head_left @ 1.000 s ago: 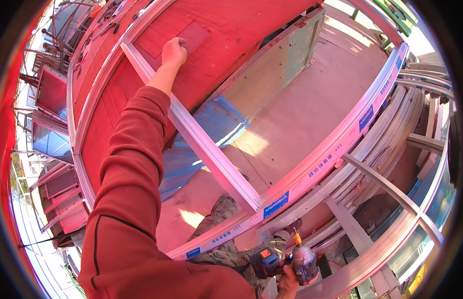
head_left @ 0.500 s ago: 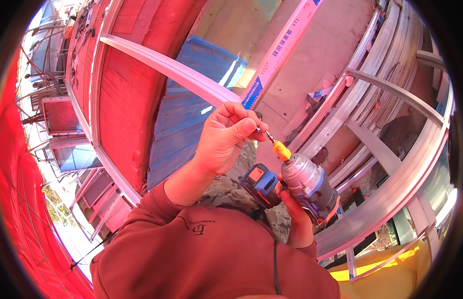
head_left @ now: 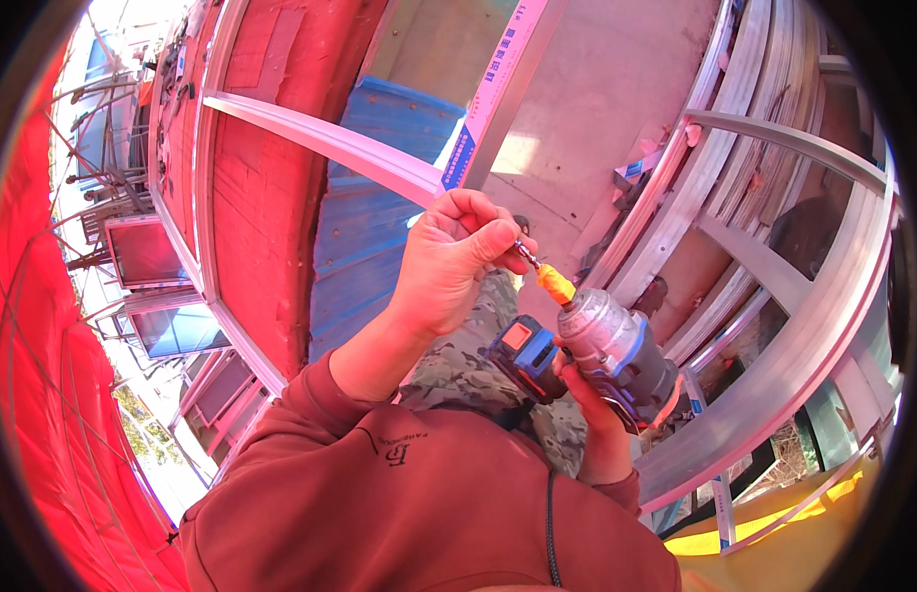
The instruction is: The person assembles an aluminum frame structure on a red work surface using a cordless drill. They position long aluminum profiles, insert screws, and fasten the pieces together to form a rectangular frame.
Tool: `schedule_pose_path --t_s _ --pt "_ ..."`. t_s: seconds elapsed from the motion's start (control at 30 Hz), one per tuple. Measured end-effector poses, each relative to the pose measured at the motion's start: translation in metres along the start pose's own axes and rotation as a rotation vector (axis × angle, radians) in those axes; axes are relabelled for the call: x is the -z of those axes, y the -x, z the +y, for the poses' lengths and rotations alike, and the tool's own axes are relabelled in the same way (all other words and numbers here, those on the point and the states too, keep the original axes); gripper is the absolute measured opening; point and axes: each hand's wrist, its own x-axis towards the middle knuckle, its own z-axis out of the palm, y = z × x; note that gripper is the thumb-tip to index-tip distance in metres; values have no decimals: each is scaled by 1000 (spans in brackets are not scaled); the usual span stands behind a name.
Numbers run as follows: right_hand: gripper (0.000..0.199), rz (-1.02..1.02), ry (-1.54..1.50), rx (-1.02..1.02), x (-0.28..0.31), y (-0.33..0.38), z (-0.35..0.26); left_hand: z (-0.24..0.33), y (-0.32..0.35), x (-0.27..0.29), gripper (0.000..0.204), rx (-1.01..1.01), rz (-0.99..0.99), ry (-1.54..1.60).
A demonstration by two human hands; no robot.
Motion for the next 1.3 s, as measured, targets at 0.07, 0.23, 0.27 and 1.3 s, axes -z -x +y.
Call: schedule_pose_path --t_s 0.07,0.23,0.27,1.3 --pt "34 7 9 25 1 0 -1 -1 0 0 25 6 -10 -63" --pt "28 57 156 237 2 -8 -13 1 0 14 32 -12 -46 -349" --pt "27 89 251 343 4 -13 -18 0 2 19 36 -14 -50 -382" --pt "42 -150 -797 171 -75 -65 81 37 -77 113 33 120 177 32"
